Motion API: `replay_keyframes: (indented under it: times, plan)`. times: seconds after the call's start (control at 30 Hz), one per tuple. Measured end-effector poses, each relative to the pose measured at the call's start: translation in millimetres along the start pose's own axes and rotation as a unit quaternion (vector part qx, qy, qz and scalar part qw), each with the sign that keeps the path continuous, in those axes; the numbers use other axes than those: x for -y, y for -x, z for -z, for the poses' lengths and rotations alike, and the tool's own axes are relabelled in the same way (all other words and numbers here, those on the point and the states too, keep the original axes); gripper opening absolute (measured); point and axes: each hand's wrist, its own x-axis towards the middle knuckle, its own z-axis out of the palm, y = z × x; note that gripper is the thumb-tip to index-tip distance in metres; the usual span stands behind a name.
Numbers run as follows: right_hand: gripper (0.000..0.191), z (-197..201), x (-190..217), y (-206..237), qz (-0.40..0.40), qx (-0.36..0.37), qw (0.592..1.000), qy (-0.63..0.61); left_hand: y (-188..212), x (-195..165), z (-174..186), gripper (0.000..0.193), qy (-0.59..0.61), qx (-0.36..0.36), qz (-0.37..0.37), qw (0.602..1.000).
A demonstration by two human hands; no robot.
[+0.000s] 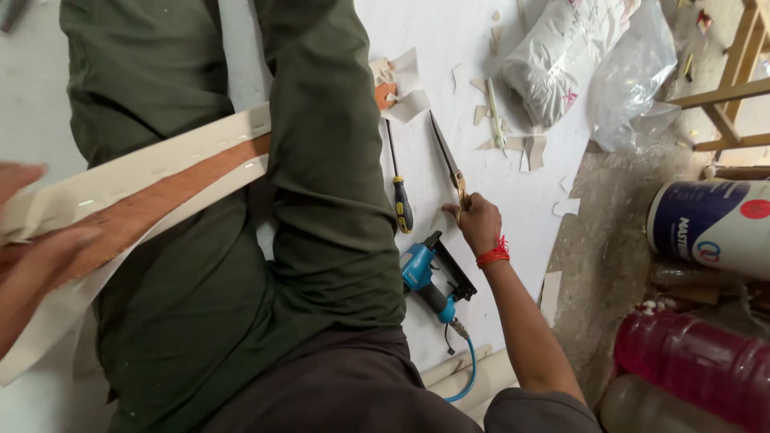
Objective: The person sits on the floor with a long wooden frame strip across their lap, wraps a strip of beige fabric over the frame's edge, and uses a pneumatic staple gun to fasten the fabric along the frame. They fold and tuck the fabric at the corners, trim excess fabric with scissors, and continue stapling along the length of the frame.
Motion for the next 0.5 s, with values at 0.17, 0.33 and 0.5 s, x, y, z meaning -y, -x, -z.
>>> replay_keyframes:
  times: [0.17, 0.33, 0.5]
  plan:
    - [0.053, -4, -13, 1, 0.009, -0.054, 0.999, 0.001, -43, -19, -8, 0.054, -0.246, 0.076, -0.046, 0.965]
    - [0.049, -9, -30, 6, 0.061, -0.087, 0.993, -0.054, -45, -33, 8, 0.049, -0.329, 0.113, -0.036, 0.937]
    - [0.036, 45, 8, 13, 0.114, -0.158, 0.954, -0.227, -45, -41, 46, 0.051, -0.378, 0.124, 0.015, 0.917]
